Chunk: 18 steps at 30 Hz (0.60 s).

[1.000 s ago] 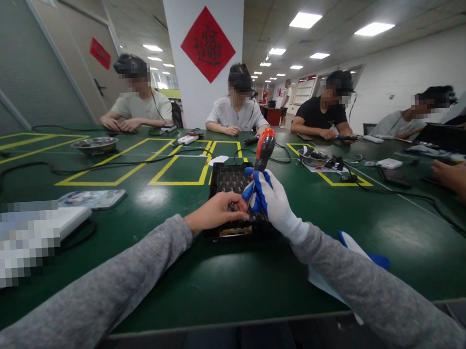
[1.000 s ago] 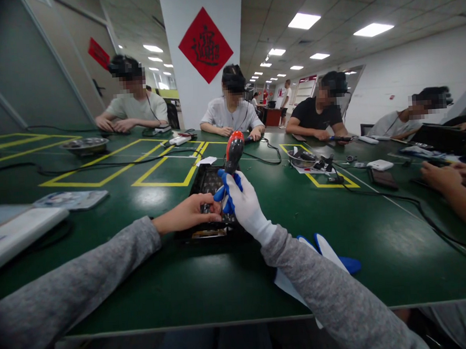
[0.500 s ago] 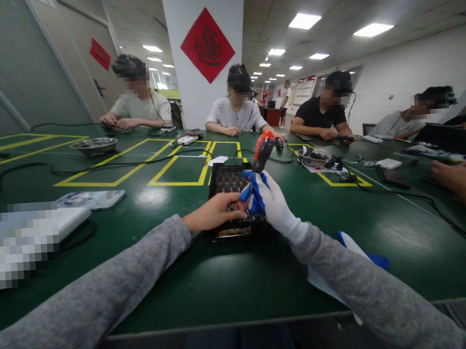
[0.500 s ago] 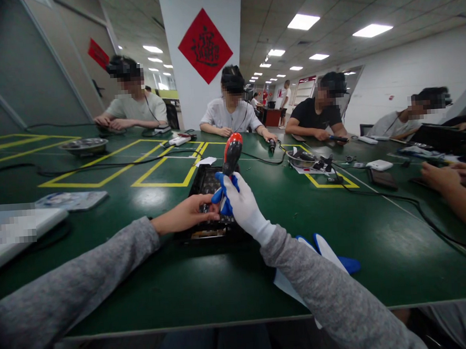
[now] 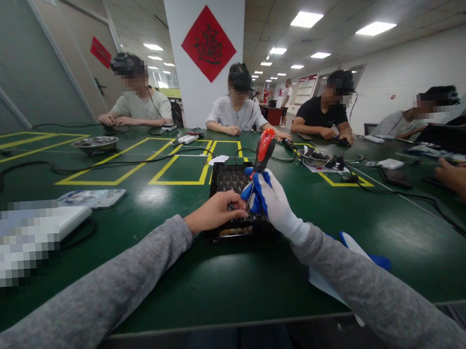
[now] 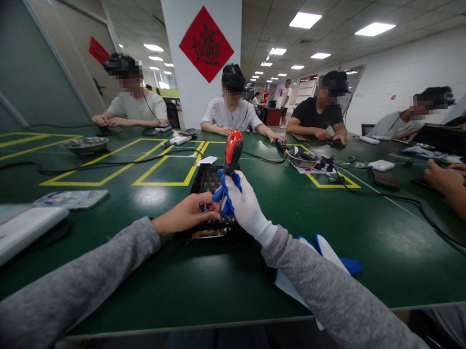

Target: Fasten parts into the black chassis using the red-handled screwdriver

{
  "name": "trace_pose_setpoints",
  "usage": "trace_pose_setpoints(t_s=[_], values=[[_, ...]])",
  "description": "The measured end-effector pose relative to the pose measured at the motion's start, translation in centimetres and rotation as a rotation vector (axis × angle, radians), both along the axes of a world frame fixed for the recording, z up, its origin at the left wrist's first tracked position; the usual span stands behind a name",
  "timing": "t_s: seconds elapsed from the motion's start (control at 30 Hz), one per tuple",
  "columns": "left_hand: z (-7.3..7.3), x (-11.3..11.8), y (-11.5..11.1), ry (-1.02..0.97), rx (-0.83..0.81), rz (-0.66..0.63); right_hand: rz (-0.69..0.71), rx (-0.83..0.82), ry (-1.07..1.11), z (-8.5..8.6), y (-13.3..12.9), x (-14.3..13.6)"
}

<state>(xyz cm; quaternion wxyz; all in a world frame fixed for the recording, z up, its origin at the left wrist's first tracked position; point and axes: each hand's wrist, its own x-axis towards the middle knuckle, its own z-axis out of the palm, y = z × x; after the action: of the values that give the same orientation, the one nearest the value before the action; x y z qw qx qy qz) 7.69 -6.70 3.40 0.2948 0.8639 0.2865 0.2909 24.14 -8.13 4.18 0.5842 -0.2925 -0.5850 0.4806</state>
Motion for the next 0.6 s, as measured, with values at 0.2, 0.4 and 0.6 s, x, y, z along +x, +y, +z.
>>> trace_pose_setpoints(t_s=[0.2,0.4,0.6], values=[[-0.15,-0.06,0.2,-0.009,0.026,-0.093,0.058,-0.028,-0.031,0.22,-0.21,-0.01],[-0.08,0.0,0.09,0.003,-0.025,-0.024,0.03,-0.021,-0.012,0.18,-0.17,-0.08],[0.06,-0.21,0.13,0.026,0.027,-0.108,0.023,-0.007,-0.034,0.08,0.0,0.05]])
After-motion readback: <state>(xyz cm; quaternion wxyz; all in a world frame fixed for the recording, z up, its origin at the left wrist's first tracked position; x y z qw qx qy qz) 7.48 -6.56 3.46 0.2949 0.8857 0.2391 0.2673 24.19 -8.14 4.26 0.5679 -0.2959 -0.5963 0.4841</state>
